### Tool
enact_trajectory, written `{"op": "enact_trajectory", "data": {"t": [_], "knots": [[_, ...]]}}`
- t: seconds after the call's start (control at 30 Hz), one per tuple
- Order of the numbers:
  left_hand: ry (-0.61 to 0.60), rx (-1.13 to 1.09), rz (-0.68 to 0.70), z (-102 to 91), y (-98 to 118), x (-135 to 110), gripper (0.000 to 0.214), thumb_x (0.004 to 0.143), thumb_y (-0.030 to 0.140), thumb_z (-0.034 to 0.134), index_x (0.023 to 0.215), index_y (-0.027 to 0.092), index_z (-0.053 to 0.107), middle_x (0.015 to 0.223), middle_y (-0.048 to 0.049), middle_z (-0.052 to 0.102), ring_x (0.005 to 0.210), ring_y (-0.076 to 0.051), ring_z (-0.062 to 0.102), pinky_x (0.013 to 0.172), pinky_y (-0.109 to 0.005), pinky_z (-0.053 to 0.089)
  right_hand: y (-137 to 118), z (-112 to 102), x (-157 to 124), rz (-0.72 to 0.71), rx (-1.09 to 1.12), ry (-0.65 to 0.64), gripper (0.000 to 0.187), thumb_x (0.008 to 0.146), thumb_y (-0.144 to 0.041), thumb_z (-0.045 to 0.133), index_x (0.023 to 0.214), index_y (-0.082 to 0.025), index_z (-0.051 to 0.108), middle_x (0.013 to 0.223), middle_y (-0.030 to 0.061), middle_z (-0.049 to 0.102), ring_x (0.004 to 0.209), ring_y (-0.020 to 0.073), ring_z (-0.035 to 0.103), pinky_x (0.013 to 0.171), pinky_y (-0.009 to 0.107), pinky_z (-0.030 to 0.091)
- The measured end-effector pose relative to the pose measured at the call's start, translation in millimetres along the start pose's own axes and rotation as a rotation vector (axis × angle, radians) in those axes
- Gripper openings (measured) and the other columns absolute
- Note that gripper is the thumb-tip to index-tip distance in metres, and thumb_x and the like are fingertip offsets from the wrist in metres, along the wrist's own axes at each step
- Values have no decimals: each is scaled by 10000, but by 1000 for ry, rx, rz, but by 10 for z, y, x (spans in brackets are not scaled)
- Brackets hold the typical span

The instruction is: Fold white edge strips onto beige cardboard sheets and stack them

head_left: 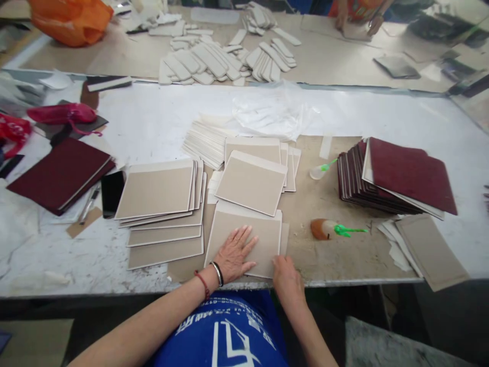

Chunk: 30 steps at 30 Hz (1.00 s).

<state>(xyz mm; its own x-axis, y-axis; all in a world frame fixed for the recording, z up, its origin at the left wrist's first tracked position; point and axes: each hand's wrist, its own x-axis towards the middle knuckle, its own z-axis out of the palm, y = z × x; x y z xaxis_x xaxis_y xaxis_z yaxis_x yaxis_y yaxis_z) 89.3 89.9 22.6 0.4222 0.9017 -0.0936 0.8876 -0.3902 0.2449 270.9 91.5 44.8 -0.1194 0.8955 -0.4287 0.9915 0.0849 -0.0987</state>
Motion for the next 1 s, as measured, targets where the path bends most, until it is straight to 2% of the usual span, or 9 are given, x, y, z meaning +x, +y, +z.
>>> {"op": "enact_trajectory", "data": {"t": [0.2,0.4,0.63,0.77,0.83,0.9,1.0], "knots": [[16,-12,-10,-32,-1,-6,722,762,494,516,1344,196,212,1426,-162,147,1315,-283,58,1061,-445,155,25,59,2,-13,9,44,260,894,-226,337,808,-173,576,789,30,532,571,91,523,496,230,292],[60,-14,-27,-18,76,117,622,794,436,497,1331,237,255,1426,-131,171,1317,-276,67,1059,-462,158,1,28,-13,32,31,22,250,893,-223,349,804,-180,578,801,31,544,595,101,524,512,231,288],[98,-11,-16,20,95,175,612,813,490,429,1341,251,233,1434,-100,167,1313,-260,118,1062,-461,153,-7,75,-30,47,86,43,253,893,-217,342,810,-180,578,816,40,551,665,108,544,562,217,316],[76,-11,21,12,77,202,616,774,556,450,1315,314,286,1416,-82,234,1304,-279,153,1052,-485,152,-44,0,-15,96,108,10,245,884,-197,336,831,-187,574,844,50,557,698,123,560,582,218,357],[73,-5,50,10,111,195,586,776,514,471,1303,308,317,1408,-106,245,1302,-304,146,1038,-518,150,-63,-87,-41,126,133,-24,224,866,-174,353,843,-194,575,859,53,568,715,132,570,594,224,387],[115,-2,83,18,155,173,559,802,404,456,1318,256,301,1417,-151,190,1301,-341,106,1016,-571,138,-71,-171,-74,124,173,-57,196,834,-157,388,851,-200,579,868,54,583,731,144,578,603,237,420],[161,-61,120,43,163,176,600,835,327,371,1366,248,104,1443,-156,13,1298,-371,49,973,-651,109,-25,-219,-74,58,227,-66,133,769,-173,466,830,-179,585,834,55,608,725,168,590,587,273,464]]}}
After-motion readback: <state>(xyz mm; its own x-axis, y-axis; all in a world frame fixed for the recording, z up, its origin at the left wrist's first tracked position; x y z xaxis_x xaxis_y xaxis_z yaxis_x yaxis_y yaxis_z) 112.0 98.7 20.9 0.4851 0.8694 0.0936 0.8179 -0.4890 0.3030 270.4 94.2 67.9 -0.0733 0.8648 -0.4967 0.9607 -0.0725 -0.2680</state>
